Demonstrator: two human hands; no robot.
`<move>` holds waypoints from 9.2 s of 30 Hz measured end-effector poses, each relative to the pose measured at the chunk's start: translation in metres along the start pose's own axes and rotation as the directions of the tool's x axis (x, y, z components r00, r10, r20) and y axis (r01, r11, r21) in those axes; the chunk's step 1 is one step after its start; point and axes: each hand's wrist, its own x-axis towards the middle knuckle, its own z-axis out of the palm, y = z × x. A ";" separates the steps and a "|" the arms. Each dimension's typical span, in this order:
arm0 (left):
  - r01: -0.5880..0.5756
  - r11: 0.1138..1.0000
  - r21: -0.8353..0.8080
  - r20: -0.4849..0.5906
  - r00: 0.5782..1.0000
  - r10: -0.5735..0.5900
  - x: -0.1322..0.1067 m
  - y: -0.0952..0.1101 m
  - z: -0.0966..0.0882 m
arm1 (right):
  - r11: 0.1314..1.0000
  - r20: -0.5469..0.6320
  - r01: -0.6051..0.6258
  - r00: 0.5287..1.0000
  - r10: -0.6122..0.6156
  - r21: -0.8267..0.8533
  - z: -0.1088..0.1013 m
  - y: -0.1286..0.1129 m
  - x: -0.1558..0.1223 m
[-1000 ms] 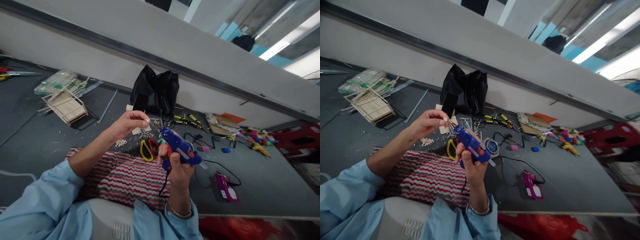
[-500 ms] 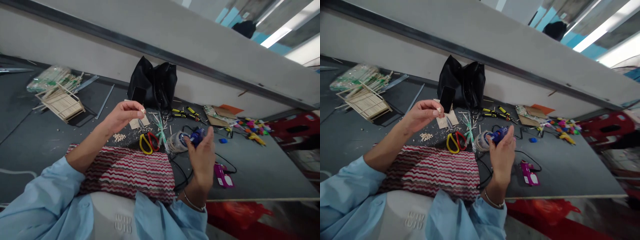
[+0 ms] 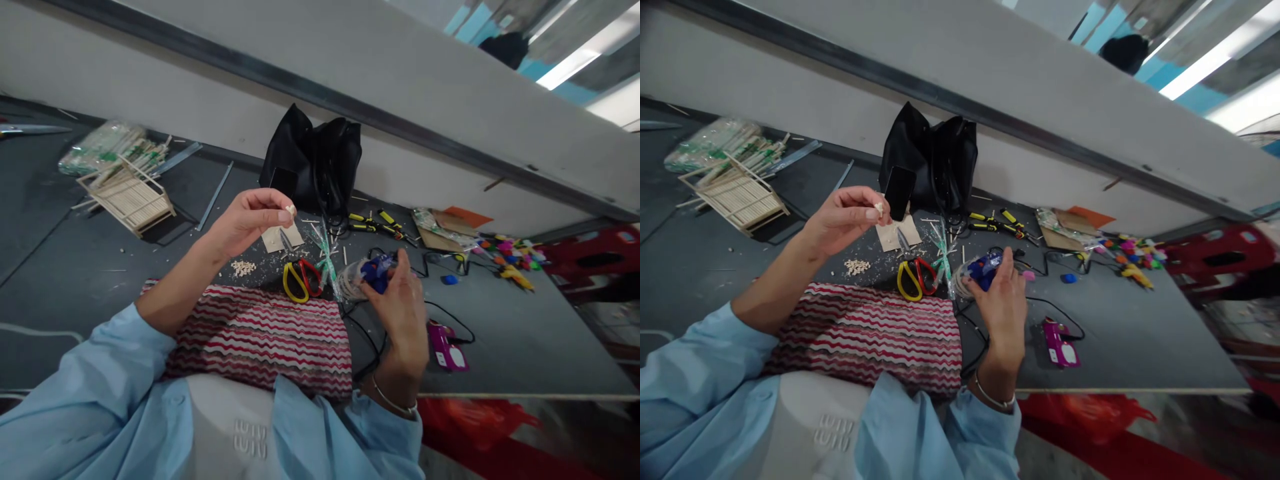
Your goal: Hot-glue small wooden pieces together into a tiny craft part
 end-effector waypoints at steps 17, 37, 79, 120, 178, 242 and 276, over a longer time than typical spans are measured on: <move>-0.012 1.000 0.004 -0.004 1.000 0.012 -0.001 0.004 0.002 | 0.965 0.005 0.264 0.965 -0.264 -0.005 -0.012 0.022 0.005; -0.013 1.000 0.027 0.003 1.000 0.013 -0.001 0.004 0.002 | 0.886 0.458 0.422 0.760 -0.462 0.193 0.098 -0.190 -0.009; 0.085 0.994 -0.066 -0.055 0.995 -0.089 0.002 -0.004 0.002 | -0.193 0.126 -0.162 0.975 -0.183 0.968 -0.034 -0.157 0.033; 0.004 0.999 0.033 -0.046 0.999 -0.002 -0.002 -0.006 0.005 | 0.198 -0.274 0.284 0.959 -0.075 0.938 -0.008 -0.166 0.025; -0.061 0.987 0.151 -0.006 0.998 0.062 -0.003 -0.003 0.005 | 0.328 -0.292 0.318 0.948 -0.129 0.890 -0.014 -0.165 0.022; -0.071 0.990 -0.120 -0.172 0.984 0.049 0.002 -0.014 0.011 | 0.284 -0.067 0.101 0.990 -0.127 0.954 -0.012 -0.169 0.026; -0.004 0.997 -0.078 -0.174 0.985 -0.010 -0.002 -0.013 0.015 | 0.182 -0.058 0.083 0.989 -0.139 0.980 -0.002 -0.169 0.029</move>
